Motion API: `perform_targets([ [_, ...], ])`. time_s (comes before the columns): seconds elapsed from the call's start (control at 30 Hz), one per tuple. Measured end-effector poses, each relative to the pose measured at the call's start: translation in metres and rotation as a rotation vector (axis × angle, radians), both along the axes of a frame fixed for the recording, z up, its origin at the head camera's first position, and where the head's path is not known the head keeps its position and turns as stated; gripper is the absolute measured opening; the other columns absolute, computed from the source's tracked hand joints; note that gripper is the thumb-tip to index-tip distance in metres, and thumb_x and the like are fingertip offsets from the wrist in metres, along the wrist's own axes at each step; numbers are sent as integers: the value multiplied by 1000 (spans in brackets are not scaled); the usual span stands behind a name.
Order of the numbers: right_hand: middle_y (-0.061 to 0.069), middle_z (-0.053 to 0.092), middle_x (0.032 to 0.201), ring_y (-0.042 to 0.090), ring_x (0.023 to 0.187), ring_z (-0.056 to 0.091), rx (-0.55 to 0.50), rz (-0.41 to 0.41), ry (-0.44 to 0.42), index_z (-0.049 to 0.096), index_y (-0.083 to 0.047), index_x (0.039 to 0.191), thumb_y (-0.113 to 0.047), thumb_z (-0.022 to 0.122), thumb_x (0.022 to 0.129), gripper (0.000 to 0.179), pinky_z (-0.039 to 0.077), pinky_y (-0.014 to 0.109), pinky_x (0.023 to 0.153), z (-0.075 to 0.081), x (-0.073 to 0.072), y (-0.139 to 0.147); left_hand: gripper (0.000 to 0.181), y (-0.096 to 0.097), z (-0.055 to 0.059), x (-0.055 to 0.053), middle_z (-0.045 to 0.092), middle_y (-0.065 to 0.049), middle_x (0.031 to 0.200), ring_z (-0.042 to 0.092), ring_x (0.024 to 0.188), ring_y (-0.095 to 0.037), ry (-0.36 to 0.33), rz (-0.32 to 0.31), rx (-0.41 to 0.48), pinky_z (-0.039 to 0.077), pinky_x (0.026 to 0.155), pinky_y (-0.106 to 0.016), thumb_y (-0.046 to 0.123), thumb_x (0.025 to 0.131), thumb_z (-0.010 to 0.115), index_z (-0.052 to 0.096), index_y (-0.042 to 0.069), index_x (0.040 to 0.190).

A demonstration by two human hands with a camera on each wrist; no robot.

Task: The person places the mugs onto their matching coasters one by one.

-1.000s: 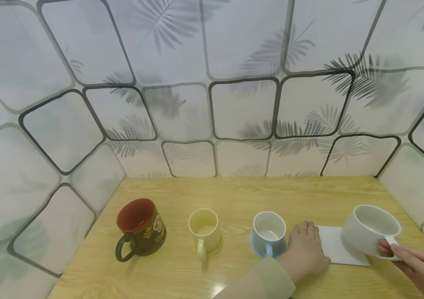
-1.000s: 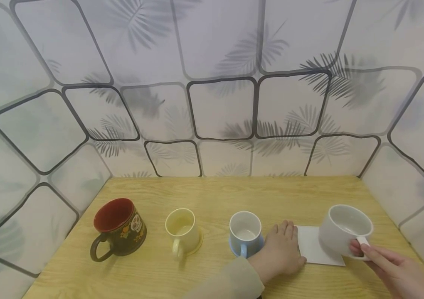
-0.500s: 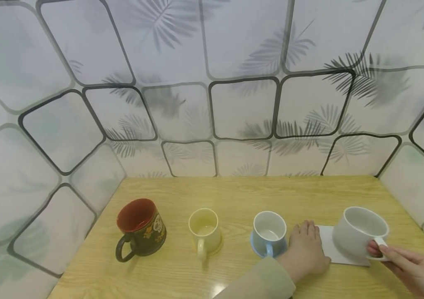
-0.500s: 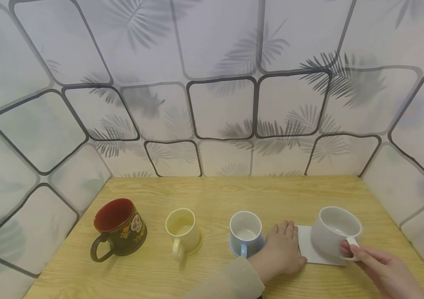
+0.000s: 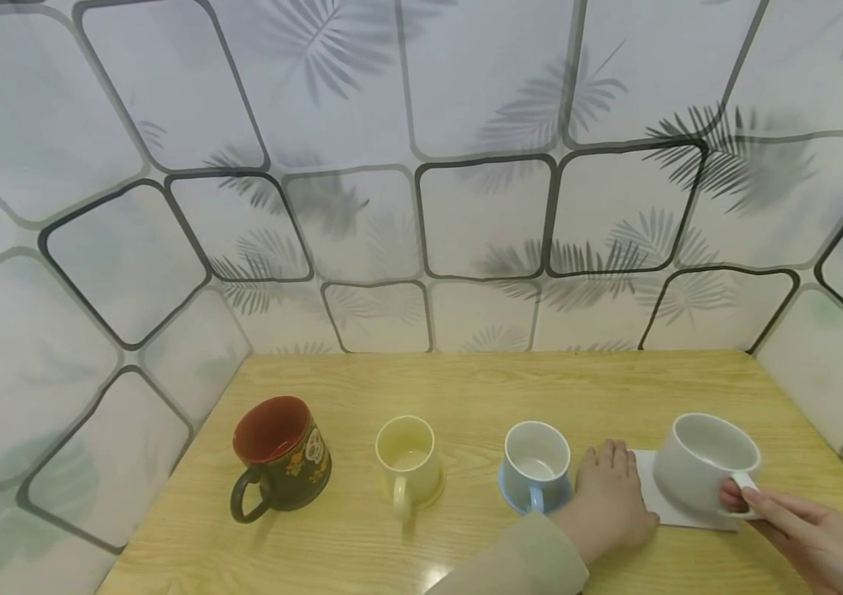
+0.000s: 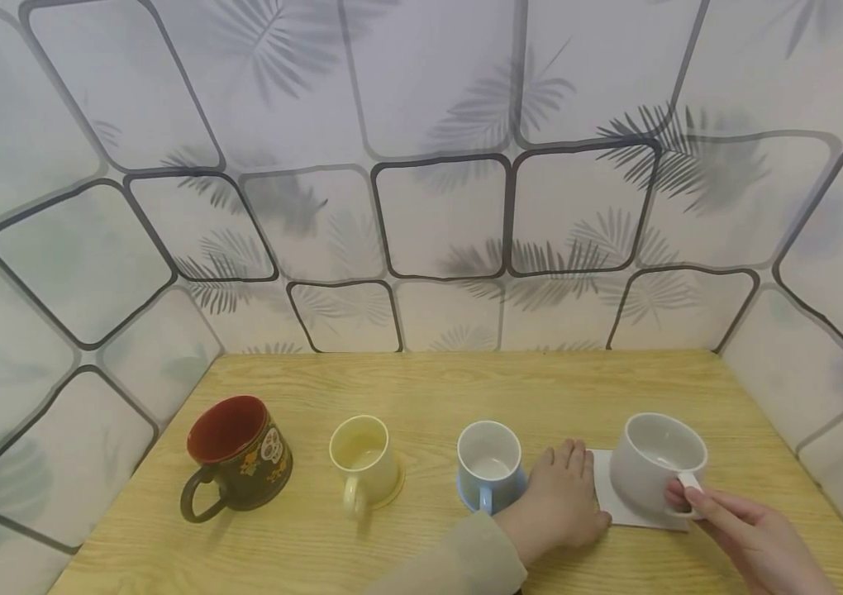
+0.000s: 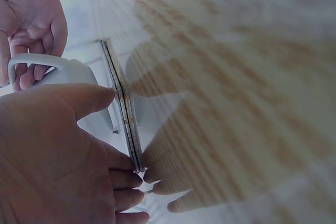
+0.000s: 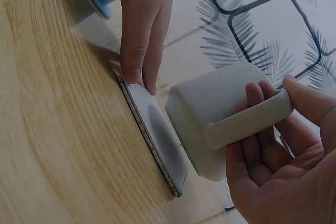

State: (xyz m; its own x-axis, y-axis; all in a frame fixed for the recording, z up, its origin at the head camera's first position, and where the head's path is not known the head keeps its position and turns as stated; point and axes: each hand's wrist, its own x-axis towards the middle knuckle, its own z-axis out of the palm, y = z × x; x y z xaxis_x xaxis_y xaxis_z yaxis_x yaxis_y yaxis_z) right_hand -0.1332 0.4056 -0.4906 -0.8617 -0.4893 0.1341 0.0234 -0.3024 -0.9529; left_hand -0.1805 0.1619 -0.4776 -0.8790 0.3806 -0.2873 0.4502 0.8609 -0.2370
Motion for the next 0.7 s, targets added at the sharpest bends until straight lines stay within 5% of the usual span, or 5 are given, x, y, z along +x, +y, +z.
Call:
perform_targets([
  [0.3,-13,76,129,-11,119,66,133,-61,-117,75,-20,133,-4,29,117,52,55,6,93,0,0,0,76,1,-1,0,16,19,175,14,164,-2,0,0,-13,21,134,-26,79,102,30,20,40,167],
  [0.7,-15,76,130,-15,118,63,157,-43,-129,75,-19,134,-5,29,117,51,54,5,93,-2,-2,0,77,1,-1,-1,16,19,175,15,164,-2,4,-7,-23,21,134,-27,79,101,30,20,40,167],
])
